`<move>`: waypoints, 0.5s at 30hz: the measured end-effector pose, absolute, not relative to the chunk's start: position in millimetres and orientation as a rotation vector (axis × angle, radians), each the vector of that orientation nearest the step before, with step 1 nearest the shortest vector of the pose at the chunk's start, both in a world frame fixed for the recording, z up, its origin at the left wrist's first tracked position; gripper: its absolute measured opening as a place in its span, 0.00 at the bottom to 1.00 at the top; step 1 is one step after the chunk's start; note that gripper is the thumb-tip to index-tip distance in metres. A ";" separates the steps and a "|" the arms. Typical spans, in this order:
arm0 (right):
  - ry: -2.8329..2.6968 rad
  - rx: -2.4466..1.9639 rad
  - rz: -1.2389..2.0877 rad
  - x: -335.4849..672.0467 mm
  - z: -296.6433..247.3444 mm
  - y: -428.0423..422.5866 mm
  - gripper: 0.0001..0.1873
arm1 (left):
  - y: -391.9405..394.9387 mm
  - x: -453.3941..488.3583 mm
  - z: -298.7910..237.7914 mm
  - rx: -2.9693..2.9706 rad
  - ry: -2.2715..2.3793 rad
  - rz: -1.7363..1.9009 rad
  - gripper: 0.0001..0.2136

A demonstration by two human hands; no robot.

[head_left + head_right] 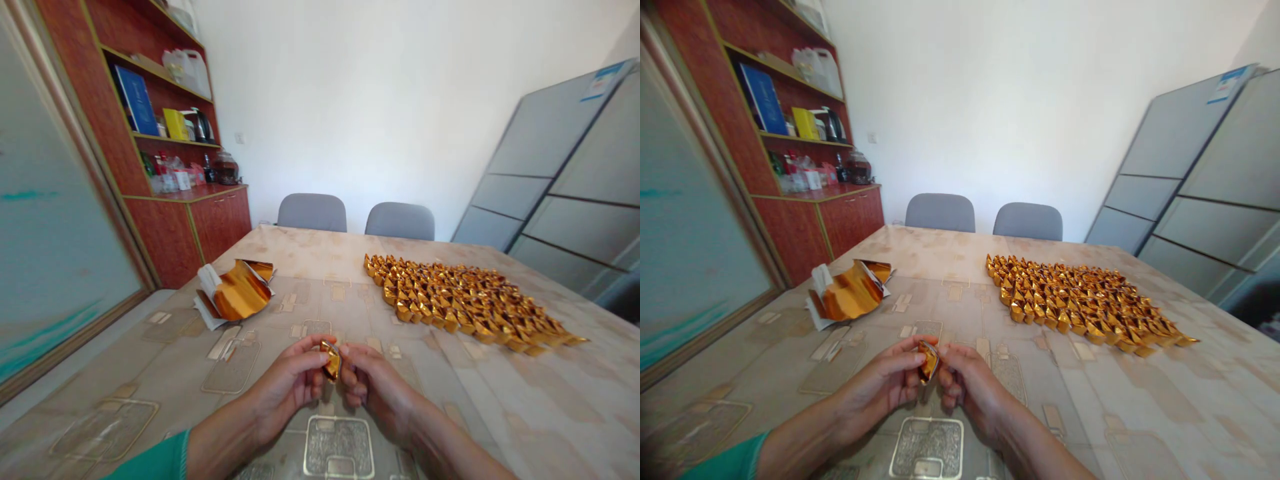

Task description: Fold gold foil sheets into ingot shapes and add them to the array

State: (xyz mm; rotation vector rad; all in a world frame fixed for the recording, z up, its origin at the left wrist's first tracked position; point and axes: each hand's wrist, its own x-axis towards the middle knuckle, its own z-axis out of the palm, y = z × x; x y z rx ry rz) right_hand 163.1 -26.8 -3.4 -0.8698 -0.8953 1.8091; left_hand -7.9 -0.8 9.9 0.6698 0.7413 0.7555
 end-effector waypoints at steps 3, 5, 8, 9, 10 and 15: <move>-1.105 -0.984 1.462 162.6 -0.9 -30.2 0.18 | 2.5 -8.1 8.0 0.612 0.738 0.823 0.18; -1.319 -1.023 1.194 161.1 2.5 -34.0 0.20 | 3.8 -7.3 7.9 0.576 0.743 0.872 0.15; -1.634 -1.046 0.847 157.7 5.6 -37.6 0.30 | 4.0 -5.7 7.9 0.560 0.755 0.902 0.14; -1.679 -1.061 0.763 156.7 5.8 -37.8 0.29 | 3.7 -5.3 7.7 0.567 0.755 0.899 0.14; -1.705 -1.080 0.705 155.9 5.7 -37.6 0.28 | 3.2 -5.0 7.4 0.579 0.754 0.891 0.14; -1.745 -1.113 0.639 155.8 7.4 -34.7 0.21 | 1.1 -4.7 5.3 0.704 0.739 0.850 0.19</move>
